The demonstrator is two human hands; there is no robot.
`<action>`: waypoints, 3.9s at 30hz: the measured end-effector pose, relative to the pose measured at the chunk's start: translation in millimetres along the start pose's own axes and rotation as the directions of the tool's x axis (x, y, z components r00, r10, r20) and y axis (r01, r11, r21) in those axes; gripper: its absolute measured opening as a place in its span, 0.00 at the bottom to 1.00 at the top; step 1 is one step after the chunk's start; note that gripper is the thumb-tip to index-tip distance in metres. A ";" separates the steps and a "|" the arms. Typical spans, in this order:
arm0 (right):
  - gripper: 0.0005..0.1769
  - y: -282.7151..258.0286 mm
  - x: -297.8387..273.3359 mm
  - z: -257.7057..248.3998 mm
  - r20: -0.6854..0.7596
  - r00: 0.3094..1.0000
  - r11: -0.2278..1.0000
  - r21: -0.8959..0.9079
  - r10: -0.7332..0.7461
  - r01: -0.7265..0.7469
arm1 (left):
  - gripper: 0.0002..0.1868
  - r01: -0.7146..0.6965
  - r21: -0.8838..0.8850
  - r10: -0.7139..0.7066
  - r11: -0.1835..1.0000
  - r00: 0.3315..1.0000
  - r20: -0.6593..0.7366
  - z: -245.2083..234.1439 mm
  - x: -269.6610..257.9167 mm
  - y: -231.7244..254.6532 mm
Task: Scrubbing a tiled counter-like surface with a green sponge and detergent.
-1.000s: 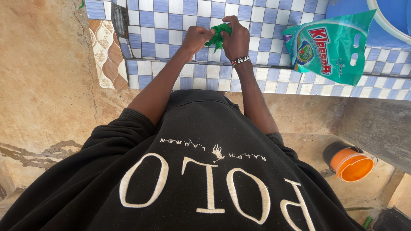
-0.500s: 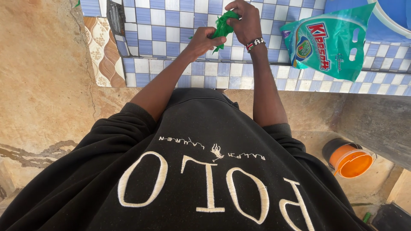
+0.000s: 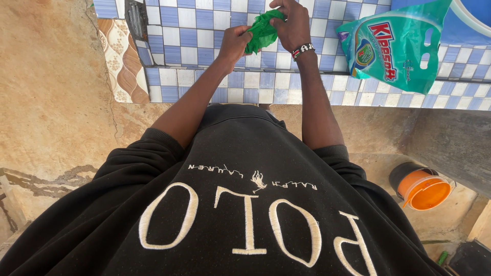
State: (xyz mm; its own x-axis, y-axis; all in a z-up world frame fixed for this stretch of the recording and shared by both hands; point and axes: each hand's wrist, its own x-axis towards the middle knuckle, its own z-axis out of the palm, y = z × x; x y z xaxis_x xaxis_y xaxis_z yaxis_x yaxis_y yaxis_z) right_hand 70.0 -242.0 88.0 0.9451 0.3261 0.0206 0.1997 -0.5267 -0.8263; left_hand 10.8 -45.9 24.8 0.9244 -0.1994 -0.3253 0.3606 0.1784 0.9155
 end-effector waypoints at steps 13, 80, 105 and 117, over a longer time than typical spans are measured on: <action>0.19 -24.9 -54.6 21.3 0.089 0.995 0.992 0.118 0.032 -0.042 | 0.19 0.246 -0.416 -0.273 0.875 0.962 -0.006 -20.5 3.6 -1.0; 0.58 19.6 -38.2 141.0 0.005 0.972 0.845 -0.495 0.236 -0.203 | 0.46 0.127 0.990 0.023 -0.063 0.992 -0.126 -91.4 -40.1 7.2; 0.64 12.0 -25.4 107.4 -0.184 0.808 0.520 -0.682 0.560 -0.515 | 0.54 0.251 0.956 -0.276 0.151 0.939 -0.204 -105.8 -51.5 5.4; 0.58 23.1 -27.9 129.8 -0.350 0.803 0.540 -0.602 0.483 -0.588 | 0.56 0.133 0.991 -0.346 0.007 0.930 -0.123 -121.9 -43.2 11.1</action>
State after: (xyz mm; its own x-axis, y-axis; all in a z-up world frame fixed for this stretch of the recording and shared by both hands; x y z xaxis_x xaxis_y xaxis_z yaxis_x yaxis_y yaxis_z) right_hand 14.6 -161.4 -4.8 0.9455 -0.2674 -0.1857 -0.2918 -0.9490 -0.1193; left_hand -9.9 82.2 20.1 0.7505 -0.1292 -0.6482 0.0020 -0.9803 0.1976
